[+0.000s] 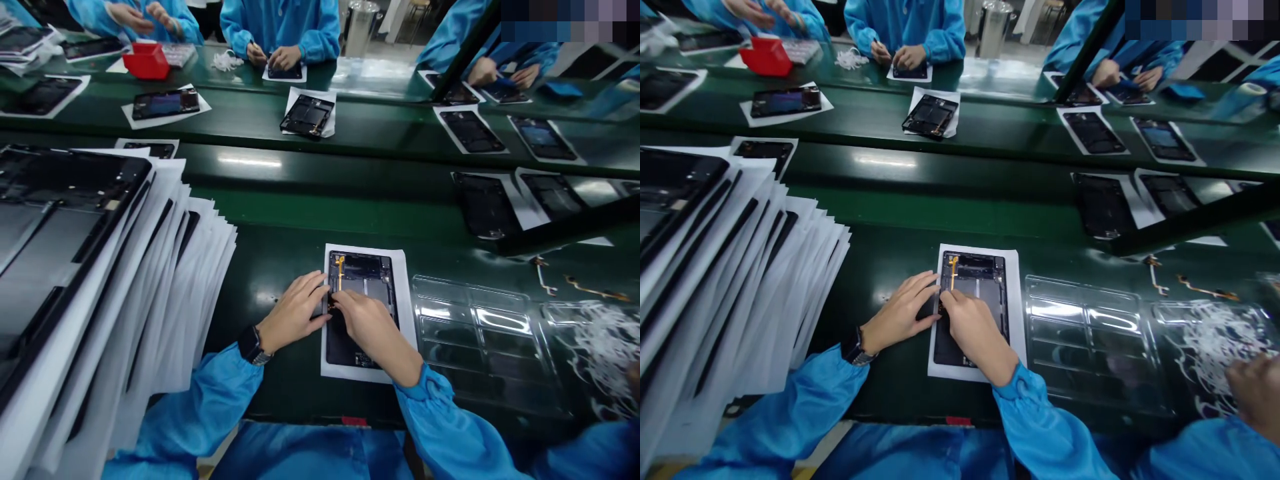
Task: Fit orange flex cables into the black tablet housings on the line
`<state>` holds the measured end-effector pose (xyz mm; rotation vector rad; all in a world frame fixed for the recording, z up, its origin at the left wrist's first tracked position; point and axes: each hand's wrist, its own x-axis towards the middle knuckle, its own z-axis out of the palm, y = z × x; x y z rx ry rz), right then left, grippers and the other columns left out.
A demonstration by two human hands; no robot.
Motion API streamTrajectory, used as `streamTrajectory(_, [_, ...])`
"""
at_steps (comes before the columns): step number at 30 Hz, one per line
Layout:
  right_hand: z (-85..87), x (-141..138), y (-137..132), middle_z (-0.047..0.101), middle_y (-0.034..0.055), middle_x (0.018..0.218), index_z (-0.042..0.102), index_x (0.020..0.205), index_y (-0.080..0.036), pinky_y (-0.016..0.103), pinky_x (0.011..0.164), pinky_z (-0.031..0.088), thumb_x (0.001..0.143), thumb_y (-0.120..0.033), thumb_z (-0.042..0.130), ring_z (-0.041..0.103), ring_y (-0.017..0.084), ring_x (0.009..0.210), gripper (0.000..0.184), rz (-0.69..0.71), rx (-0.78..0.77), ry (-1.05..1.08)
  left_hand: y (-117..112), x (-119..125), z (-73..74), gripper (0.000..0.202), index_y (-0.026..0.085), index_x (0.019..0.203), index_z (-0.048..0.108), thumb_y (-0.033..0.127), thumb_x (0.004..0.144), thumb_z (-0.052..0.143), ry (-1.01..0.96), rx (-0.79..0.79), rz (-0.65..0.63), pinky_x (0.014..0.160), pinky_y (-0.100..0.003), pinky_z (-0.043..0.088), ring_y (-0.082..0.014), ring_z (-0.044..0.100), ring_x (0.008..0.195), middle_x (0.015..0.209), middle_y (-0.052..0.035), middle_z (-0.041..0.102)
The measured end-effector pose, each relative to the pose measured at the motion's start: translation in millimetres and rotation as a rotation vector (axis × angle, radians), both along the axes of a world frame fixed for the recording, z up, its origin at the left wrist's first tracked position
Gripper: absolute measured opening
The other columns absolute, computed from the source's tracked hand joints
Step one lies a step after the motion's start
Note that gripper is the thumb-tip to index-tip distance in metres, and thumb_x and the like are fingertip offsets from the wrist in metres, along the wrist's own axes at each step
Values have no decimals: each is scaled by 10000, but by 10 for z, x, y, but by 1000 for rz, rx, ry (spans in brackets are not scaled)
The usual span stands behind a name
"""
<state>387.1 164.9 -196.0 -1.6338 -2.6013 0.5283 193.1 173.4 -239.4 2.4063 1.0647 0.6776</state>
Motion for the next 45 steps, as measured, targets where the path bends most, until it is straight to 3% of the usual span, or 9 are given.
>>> streamTrajectory(6, [-91, 133, -82, 704, 59, 1018, 615, 1100, -210, 307, 816, 515, 979, -199, 444, 670, 189, 908, 210, -123, 14, 379, -4, -21, -30, 565, 169, 1392, 386, 335, 913, 636, 29, -11, -22, 1146, -519, 344, -304, 325, 1430, 1461, -191, 434])
streamTrajectory(9, [-135, 144, -112, 707, 61, 1024, 623, 1090, -212, 316, 837, 525, 980, -218, 453, 672, 189, 921, 203, -146, 21, 445, -2, -26, -41, 604, 175, 1406, 372, 363, 904, 651, 25, -6, -25, 1152, -520, 332, -301, 334, 1427, 1462, -190, 439])
streamTrajectory(15, [-153, 78, -106, 704, 63, 991, 617, 1105, -188, 293, 748, 508, 980, -183, 433, 675, 191, 865, 223, -89, 29, 263, 7, -18, -41, 606, 162, 1391, 385, 348, 891, 672, 36, -21, -23, 1158, -504, 325, -297, 323, 1432, 1469, -185, 432])
streamTrajectory(21, [11, -152, -19, 677, 73, 870, 618, 939, -168, 297, 639, 416, 903, -41, 416, 649, 206, 746, 242, 72, 69, -95, 17, -7, -47, 569, 189, 1359, 416, 346, 881, 683, -1, -30, -21, 1131, -521, 353, -299, 353, 1417, 1449, -181, 458])
streamTrajectory(24, [87, -147, 14, 676, 58, 861, 617, 945, -171, 293, 627, 396, 896, -33, 427, 647, 194, 736, 240, 91, 41, -119, 16, -6, -45, 561, 192, 1344, 429, 360, 876, 689, -2, -31, -7, 1123, -520, 362, -301, 366, 1409, 1451, -178, 457])
streamTrajectory(27, [114, -52, 7, 686, 48, 872, 625, 973, -181, 287, 622, 391, 941, -100, 429, 654, 191, 751, 215, 17, 7, -118, 15, -9, -48, 600, 185, 1345, 427, 373, 853, 714, 19, -23, -8, 1133, -513, 352, -301, 370, 1406, 1451, -173, 457])
streamTrajectory(36, [10, -100, -1, 716, 73, 964, 647, 1024, -174, 292, 612, 410, 960, -139, 425, 678, 208, 777, 234, -3, 19, -105, 16, 0, -83, 569, 169, 1302, 462, 370, 840, 727, 4, -22, -2, 1139, -503, 343, -302, 366, 1407, 1445, -174, 461])
streamTrajectory(41, [-36, -47, -48, 729, 91, 999, 660, 1055, -176, 316, 708, 491, 965, -177, 432, 690, 225, 844, 246, -80, 34, 90, -5, -15, -76, 576, 163, 1297, 475, 373, 829, 737, -1, -12, -2, 1129, -500, 354, -305, 384, 1393, 1437, -177, 470])
streamTrajectory(45, [-24, 176, -226, 723, 78, 1084, 666, 1065, -210, 368, 913, 510, 943, -281, 530, 676, 222, 985, 196, -421, 41, 632, 49, -28, -34, 441, 183, 1296, 504, 358, 914, 638, -45, -41, 26, 1105, -469, 388, -270, 425, 1361, 1410, -144, 507])
